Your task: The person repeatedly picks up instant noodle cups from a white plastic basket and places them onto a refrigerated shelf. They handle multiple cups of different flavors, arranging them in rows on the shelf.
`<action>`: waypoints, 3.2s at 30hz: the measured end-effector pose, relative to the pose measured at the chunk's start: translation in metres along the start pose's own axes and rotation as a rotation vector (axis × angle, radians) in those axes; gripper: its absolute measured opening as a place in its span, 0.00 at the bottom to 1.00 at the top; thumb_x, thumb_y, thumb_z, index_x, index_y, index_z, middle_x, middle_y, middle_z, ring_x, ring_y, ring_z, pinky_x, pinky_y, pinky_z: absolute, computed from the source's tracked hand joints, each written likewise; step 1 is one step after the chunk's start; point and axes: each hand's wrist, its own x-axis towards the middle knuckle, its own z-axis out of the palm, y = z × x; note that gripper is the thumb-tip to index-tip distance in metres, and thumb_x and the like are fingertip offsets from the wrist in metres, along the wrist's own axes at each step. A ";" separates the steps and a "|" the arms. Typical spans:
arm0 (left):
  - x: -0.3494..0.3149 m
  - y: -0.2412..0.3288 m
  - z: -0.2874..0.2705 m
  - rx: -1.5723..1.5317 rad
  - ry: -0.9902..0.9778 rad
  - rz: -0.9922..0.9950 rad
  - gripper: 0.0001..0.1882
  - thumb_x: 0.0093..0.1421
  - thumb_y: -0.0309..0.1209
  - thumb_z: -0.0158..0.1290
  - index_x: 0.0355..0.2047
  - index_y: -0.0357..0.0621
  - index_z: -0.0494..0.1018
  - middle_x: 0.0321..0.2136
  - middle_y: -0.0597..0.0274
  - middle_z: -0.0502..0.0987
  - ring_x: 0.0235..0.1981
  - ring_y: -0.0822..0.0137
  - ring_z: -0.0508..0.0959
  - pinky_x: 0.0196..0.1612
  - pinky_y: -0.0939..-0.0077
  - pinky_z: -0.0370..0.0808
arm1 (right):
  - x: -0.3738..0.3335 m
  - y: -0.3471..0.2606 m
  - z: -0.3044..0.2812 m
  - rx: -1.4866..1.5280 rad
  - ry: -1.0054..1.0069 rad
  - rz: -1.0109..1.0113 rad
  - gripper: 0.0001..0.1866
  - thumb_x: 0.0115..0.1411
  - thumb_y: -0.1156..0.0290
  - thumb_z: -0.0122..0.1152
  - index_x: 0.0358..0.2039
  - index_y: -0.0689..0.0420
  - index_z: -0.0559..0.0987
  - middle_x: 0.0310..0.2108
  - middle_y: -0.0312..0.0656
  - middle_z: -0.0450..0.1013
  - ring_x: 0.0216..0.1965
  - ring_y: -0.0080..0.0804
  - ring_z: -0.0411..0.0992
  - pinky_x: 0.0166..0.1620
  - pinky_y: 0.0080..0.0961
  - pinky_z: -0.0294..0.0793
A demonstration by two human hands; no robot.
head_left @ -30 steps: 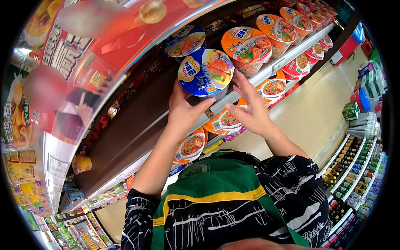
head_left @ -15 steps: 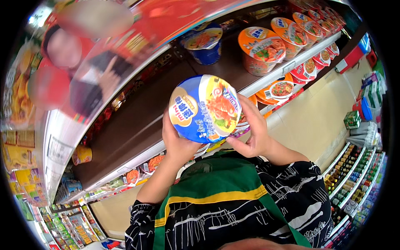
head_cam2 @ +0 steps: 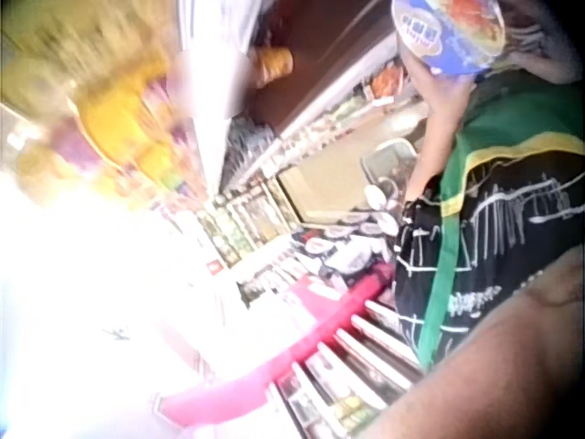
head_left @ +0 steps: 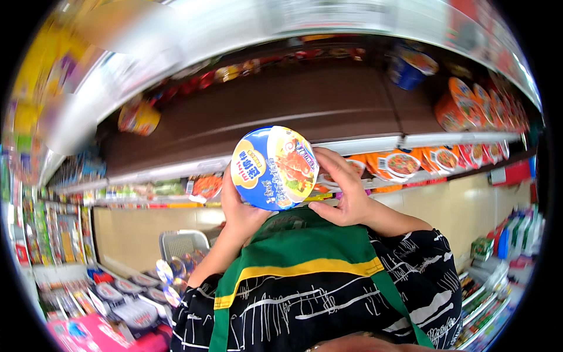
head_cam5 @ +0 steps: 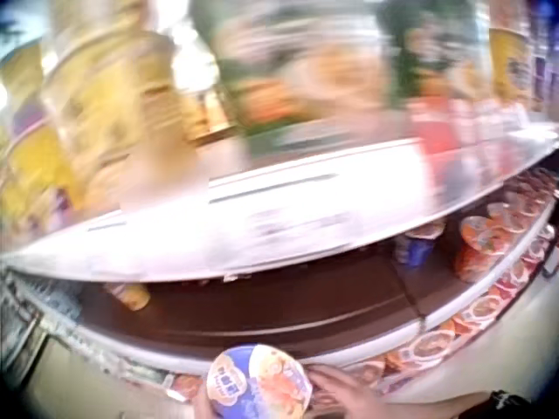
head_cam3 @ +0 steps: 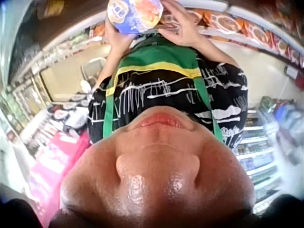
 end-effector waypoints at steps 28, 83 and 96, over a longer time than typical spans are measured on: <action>-0.263 -0.062 -0.194 0.353 1.110 -0.640 0.42 0.37 0.25 0.69 0.52 0.37 0.60 0.45 0.55 0.72 0.45 0.64 0.75 0.46 0.72 0.74 | 0.028 0.013 0.403 0.607 -1.293 0.257 0.42 0.48 0.70 0.66 0.60 0.65 0.56 0.57 0.52 0.59 0.55 0.40 0.64 0.50 0.31 0.71; -0.161 -0.068 -0.206 0.138 0.654 -0.314 0.31 0.39 0.21 0.66 0.45 0.36 0.67 0.41 0.61 0.74 0.42 0.71 0.74 0.45 0.78 0.71 | 0.073 0.018 0.295 0.292 -0.664 -0.019 0.46 0.39 0.65 0.72 0.59 0.60 0.60 0.57 0.52 0.60 0.59 0.46 0.59 0.59 0.33 0.59; -0.027 -0.024 -0.091 -0.033 0.158 -0.161 0.29 0.38 0.24 0.67 0.43 0.35 0.70 0.38 0.61 0.75 0.40 0.72 0.74 0.45 0.78 0.69 | 0.053 0.022 0.096 0.027 -0.123 0.087 0.42 0.38 0.66 0.74 0.54 0.64 0.67 0.52 0.52 0.66 0.52 0.42 0.67 0.53 0.31 0.67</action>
